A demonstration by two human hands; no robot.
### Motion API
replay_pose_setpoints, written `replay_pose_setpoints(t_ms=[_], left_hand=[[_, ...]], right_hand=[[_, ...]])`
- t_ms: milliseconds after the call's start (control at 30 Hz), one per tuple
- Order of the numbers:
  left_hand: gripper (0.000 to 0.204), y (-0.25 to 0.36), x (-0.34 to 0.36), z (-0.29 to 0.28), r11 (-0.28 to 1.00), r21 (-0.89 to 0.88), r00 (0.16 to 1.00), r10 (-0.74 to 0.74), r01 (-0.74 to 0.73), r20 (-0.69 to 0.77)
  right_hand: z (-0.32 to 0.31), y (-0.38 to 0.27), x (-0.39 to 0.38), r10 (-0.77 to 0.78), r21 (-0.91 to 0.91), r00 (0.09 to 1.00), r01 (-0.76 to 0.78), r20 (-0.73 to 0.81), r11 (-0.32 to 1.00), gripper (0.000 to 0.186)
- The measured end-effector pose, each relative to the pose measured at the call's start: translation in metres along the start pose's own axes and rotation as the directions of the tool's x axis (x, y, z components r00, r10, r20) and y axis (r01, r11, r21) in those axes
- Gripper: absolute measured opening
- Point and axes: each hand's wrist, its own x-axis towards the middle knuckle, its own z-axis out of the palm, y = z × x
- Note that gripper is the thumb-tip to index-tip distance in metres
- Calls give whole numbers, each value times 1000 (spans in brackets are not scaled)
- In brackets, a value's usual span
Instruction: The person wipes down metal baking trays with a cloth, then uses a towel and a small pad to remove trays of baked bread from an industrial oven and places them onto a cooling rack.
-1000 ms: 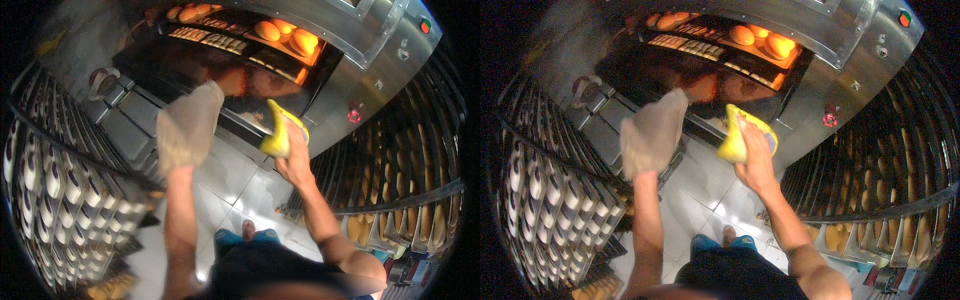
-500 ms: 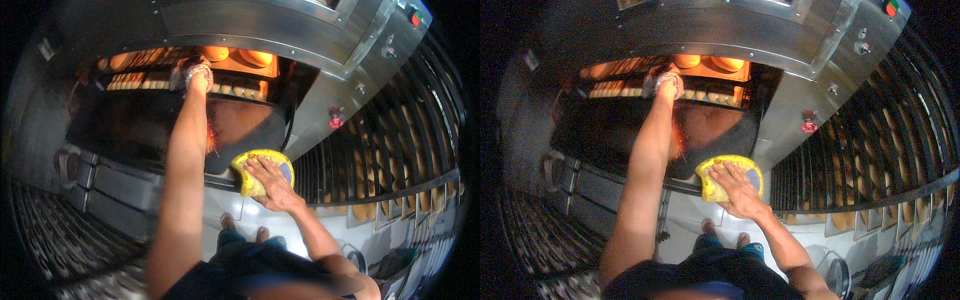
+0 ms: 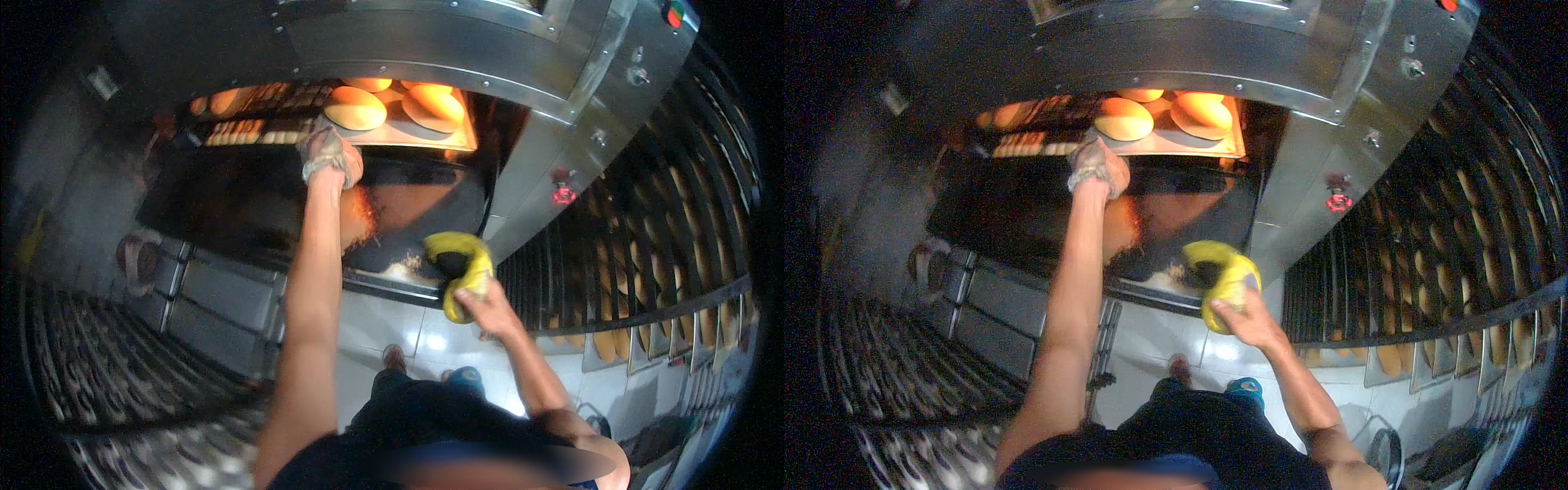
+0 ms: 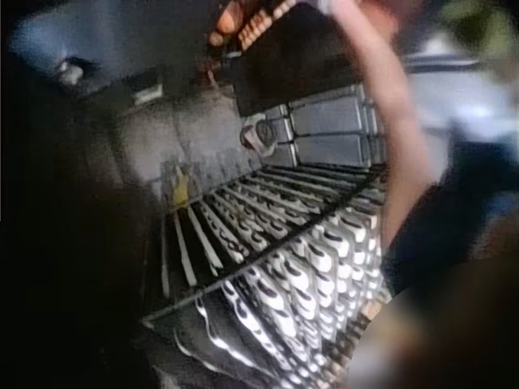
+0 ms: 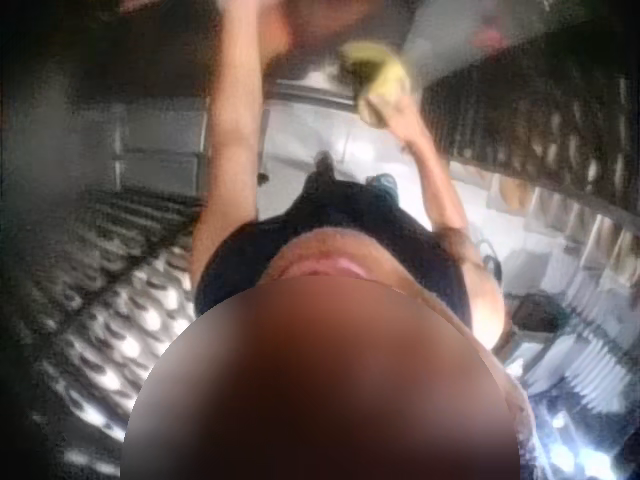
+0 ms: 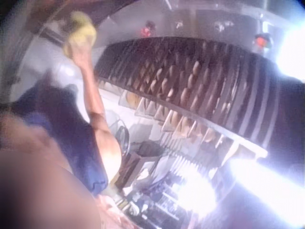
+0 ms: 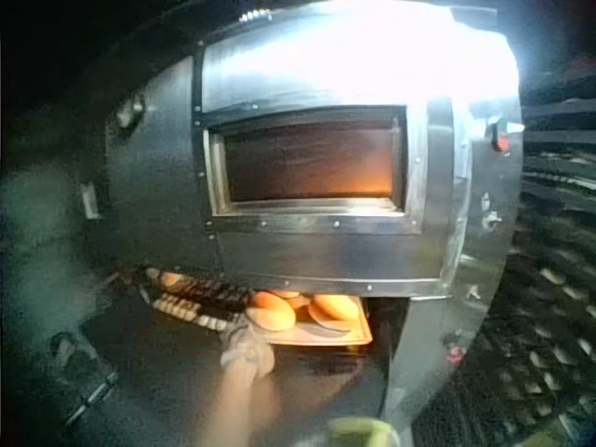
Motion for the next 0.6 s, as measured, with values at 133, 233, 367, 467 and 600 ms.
replay_pose_setpoints(t_ms=[133,233,367,467,600], left_hand=[[27,-25,-122,5,380,897,933,349,-224,86],[26,-60,-237,0,447,857,894,446,-258,36],[24,-85,-370,-42,421,780,777,616,-463,130],[22,-120,-481,-81,378,759,714,681,-530,159],[25,-151,-585,-151,432,690,740,633,-580,226]], right_hand=[[-22,26,-51,2,397,970,98,-245,912,36],[-36,57,-80,83,588,964,85,-252,804,43],[-52,74,-90,153,676,988,-123,14,727,48],[-47,91,-87,237,746,953,-296,189,596,42],[-57,88,-89,227,612,864,-483,449,626,36]])
